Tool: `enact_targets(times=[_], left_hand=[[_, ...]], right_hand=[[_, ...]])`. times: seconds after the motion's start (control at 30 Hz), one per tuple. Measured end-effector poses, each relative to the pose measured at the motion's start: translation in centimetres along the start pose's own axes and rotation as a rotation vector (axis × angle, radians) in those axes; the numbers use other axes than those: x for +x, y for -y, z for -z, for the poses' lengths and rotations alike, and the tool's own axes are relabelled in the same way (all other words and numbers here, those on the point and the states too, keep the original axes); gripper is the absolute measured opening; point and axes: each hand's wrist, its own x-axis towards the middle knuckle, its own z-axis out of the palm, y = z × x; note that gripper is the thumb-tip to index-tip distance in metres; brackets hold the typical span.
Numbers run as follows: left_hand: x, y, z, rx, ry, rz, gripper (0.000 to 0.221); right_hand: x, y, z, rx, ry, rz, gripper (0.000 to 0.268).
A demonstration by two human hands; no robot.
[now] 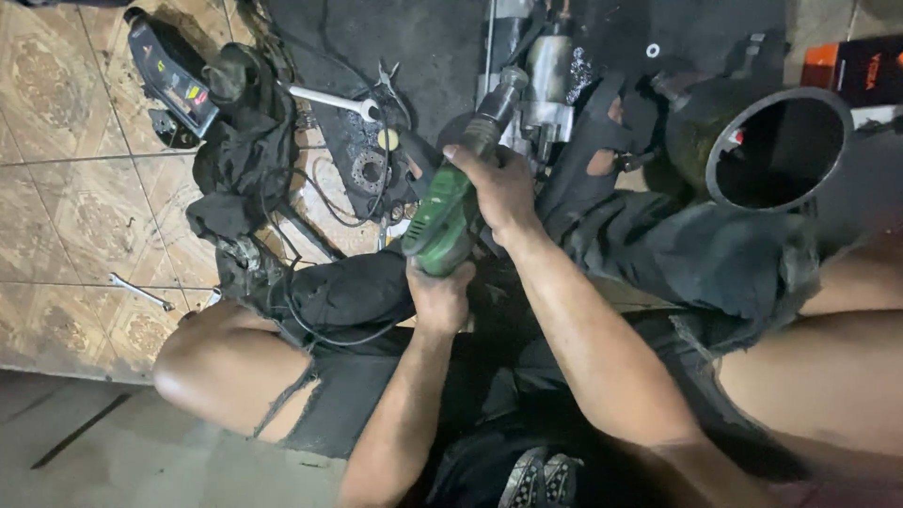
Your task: Testing a vehicle starter motor using a power drill to spin the internal gear mechanism.
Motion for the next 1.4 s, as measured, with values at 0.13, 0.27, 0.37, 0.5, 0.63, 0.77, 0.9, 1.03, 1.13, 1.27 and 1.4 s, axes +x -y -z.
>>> enact_targets(times=[0.13, 0.27, 0.37, 0.5, 0.63, 0.77, 0.9, 1.03, 1.13, 1.27, 1.4], left_hand=[[-0.7, -1.2, 0.8, 0.104, 0.022, 0.052, 0.052], [-0.6, -0.7, 0.2, 0.126, -0.003, 0.066, 0.056], [-0.1, 0.0, 0.0, 0.083, 0.005, 0.032, 0.054], [0.4, 0.9, 0.1, 0.079, 0.020, 0.009, 0.057], [0.7, -0.4, -0.9, 0.089, -0.004, 0.000, 0.057], [0.8, -1.8, -1.7, -0.005, -0.018, -0.018, 0.055], [1.1, -2.8, -2.5, 0.074, 0.012, -0.087, 0.053], [1.0, -5.0, -3.3, -0.038, 0.041, -0.146, 0.047], [1.0, -4.9, -3.3, -0.028, 0.043, -0.165, 0.048], [1.3, -4.6, -4.6, 0.049, 0.019, -0.096, 0.063], [0.8, -8.5, -4.4, 0.232, 0.086, -0.098, 0.083]], right_hand=[[-0.8, 0.4, -0.2, -0.035, -0.045, 0.001, 0.074], [-0.7, 0.5, -0.5, -0.024, -0.042, -0.064, 0.083], [-0.2, 0.4, -0.4, -0.008, -0.043, -0.054, 0.079], [0.1, 1.1, -0.3, -0.001, -0.066, 0.036, 0.060], [0.0, 2.1, 0.0, 0.039, -0.086, 0.051, 0.055], [1.1, 1.7, 0.6, 0.084, -0.068, 0.102, 0.048], [0.9, 3.9, 1.3, 0.149, -0.079, 0.129, 0.042], [0.8, 4.6, 1.8, 0.172, -0.117, 0.113, 0.042], [0.6, 4.7, 2.3, 0.191, -0.117, 0.089, 0.039], [1.8, 4.5, 2.8, 0.246, -0.086, 0.116, 0.038], [1.4, 5.1, 3.3, 0.361, -0.076, 0.100, 0.038]])
